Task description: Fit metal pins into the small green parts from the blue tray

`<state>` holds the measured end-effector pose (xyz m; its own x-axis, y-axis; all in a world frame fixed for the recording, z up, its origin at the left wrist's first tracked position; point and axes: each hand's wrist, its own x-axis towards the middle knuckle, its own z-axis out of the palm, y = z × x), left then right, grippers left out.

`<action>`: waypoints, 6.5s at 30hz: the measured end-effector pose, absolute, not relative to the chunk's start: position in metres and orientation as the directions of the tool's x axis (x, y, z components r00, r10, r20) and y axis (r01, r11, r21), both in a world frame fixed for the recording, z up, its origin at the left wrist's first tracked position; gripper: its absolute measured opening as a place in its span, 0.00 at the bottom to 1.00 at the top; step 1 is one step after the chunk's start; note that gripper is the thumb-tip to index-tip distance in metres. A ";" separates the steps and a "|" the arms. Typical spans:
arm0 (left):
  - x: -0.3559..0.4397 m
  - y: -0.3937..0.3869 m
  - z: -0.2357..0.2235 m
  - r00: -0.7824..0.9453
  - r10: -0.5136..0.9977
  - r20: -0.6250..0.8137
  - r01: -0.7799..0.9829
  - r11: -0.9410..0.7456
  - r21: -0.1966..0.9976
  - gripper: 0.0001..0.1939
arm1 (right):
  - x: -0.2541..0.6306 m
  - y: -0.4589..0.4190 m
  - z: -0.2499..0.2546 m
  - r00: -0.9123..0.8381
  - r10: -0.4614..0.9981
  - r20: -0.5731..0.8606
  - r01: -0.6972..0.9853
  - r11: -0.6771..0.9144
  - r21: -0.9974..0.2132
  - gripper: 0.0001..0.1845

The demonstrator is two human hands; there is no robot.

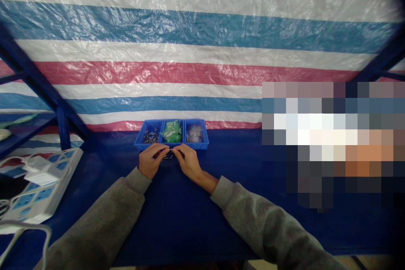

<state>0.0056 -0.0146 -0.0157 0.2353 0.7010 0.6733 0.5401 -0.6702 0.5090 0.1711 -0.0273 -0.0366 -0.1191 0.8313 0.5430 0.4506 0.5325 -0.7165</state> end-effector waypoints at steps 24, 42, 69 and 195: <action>0.003 -0.009 -0.028 0.157 0.724 0.672 0.585 -0.616 0.528 0.12 | 0.171 -0.032 -0.033 -0.039 0.833 0.553 0.417 0.516 -0.748 0.15; 0.003 -0.012 -0.023 0.174 0.762 0.624 0.534 -0.605 0.591 0.11 | 0.171 -0.033 -0.032 -0.134 0.818 0.560 0.415 0.559 -0.718 0.12; 0.002 -0.013 -0.018 0.167 0.774 0.611 0.609 -0.569 0.553 0.11 | 0.171 -0.031 -0.036 -0.069 0.836 0.544 0.367 0.529 -0.765 0.11; 0.002 -0.015 -0.022 0.162 0.765 0.624 0.538 -0.598 0.594 0.09 | 0.170 -0.029 -0.037 -0.115 0.791 0.601 0.335 0.601 -0.726 0.13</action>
<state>0.0020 -0.0151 -0.0217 0.1615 0.7649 0.6236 0.5382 -0.5979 0.5940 0.1697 -0.0295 -0.0374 -0.1155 0.7907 0.6013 0.3347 0.6009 -0.7259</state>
